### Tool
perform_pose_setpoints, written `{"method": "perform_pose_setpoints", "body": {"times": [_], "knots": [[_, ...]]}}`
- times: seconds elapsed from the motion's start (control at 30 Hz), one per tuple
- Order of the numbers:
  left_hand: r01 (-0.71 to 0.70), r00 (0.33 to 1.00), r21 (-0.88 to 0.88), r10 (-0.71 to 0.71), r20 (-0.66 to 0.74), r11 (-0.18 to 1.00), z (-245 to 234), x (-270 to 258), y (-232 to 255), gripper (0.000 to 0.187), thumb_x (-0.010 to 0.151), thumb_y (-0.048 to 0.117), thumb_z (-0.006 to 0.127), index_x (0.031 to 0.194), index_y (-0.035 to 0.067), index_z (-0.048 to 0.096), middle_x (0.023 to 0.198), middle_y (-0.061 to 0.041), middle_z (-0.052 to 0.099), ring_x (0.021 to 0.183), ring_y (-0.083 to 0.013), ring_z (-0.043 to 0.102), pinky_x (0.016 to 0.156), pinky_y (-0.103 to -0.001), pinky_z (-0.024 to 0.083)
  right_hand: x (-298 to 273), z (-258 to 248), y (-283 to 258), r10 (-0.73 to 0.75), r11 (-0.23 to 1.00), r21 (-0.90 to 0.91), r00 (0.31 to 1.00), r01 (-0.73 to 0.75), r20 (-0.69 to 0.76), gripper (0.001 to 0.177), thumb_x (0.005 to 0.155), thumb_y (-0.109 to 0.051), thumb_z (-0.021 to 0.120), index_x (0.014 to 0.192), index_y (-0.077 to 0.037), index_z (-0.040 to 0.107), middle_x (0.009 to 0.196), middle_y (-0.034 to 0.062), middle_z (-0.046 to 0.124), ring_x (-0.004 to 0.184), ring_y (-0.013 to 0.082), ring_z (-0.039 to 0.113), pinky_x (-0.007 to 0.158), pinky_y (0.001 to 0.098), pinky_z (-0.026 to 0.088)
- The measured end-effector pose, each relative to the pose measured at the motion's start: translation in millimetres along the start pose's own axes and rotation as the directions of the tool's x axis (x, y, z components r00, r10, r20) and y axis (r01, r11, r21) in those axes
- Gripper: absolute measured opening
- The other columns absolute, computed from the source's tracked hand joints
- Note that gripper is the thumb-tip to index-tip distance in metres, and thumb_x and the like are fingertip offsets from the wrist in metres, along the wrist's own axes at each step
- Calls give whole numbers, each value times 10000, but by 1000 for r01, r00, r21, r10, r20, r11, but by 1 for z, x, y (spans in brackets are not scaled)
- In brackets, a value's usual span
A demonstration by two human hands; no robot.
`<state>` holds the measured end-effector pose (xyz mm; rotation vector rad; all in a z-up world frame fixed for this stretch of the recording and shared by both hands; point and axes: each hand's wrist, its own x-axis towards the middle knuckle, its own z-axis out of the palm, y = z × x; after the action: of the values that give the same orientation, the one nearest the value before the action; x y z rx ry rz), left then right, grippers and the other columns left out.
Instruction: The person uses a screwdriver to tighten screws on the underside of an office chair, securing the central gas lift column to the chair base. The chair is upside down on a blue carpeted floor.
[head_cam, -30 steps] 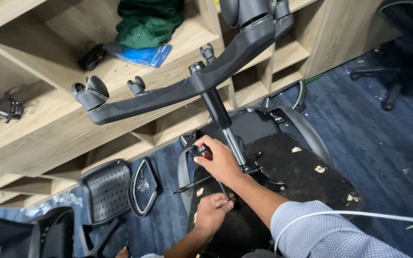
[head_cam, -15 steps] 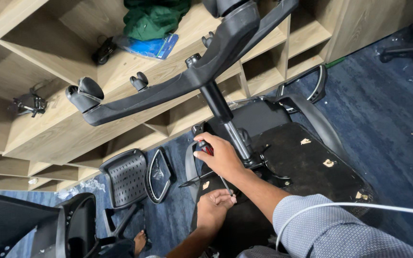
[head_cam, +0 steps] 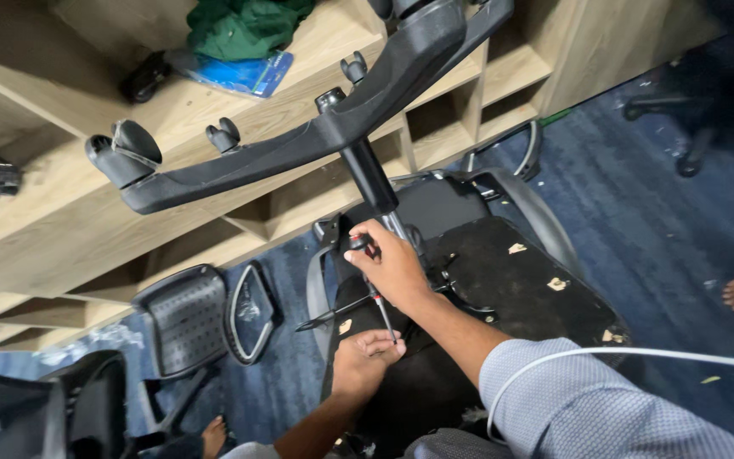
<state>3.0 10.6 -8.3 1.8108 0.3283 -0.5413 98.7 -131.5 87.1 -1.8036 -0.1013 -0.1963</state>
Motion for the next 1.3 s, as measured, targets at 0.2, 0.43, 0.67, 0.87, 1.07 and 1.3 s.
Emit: {"method": "perform_pose_setpoints", "body": {"times": [0.2, 0.43, 0.67, 0.87, 1.07, 1.3], "knots": [[-52, 991, -96, 63, 119, 994, -1, 4, 4, 281, 801, 41, 763, 1080, 16, 746, 966, -77, 821, 918, -116, 752, 843, -215, 570, -4, 4, -2, 207, 976, 36, 970, -213, 127, 314, 929, -160, 657, 1236, -163, 597, 758, 82, 651, 656, 197, 648, 616, 354, 520], [-21, 999, -89, 24, 28, 996, 3, -12, 16, 237, 785, 77, 843, 996, -9, 779, 891, -77, 797, 797, -99, 711, 759, -219, 550, -5, 5, -3, 40, 998, -61, 993, -34, 107, 364, 847, -148, 757, 1179, -124, 608, 873, 90, 707, 758, 223, 695, 713, 350, 546], [-76, 997, -45, 75, -24, 996, -2, -5, 11, 215, 755, 87, 871, 906, -37, 780, 800, -81, 799, 690, -91, 697, 663, -222, 551, -12, 10, -9, 27, 997, -79, 999, -25, 24, 349, 889, -174, 740, 1199, -122, 588, 950, 117, 709, 848, 278, 709, 755, 396, 548], [-45, 999, 35, 45, 12, 998, -6, -3, 18, 254, 753, 104, 866, 955, -21, 775, 834, -76, 809, 736, -92, 718, 718, -233, 571, -6, 7, -14, 205, 972, -134, 975, -193, 80, 357, 893, -172, 695, 1233, -144, 588, 878, 137, 703, 787, 286, 715, 726, 407, 547], [-42, 997, 59, 38, 71, 997, -7, -4, 15, 270, 782, 120, 816, 1031, 24, 783, 877, -40, 808, 809, -76, 722, 784, -223, 562, -6, 5, -10, -19, 997, -77, 1000, 20, 18, 348, 827, -173, 773, 1127, -92, 617, 934, 111, 709, 819, 244, 697, 741, 371, 543], [-39, 999, 114, 37, 20, 993, -4, -12, 24, 267, 759, 138, 870, 954, -23, 783, 836, -61, 787, 739, -90, 693, 728, -245, 564, 0, 11, -1, 1, 992, -126, 1000, -1, -5, 223, 950, -156, 663, 1165, -99, 644, 932, 116, 721, 846, 242, 701, 767, 360, 536]]}}
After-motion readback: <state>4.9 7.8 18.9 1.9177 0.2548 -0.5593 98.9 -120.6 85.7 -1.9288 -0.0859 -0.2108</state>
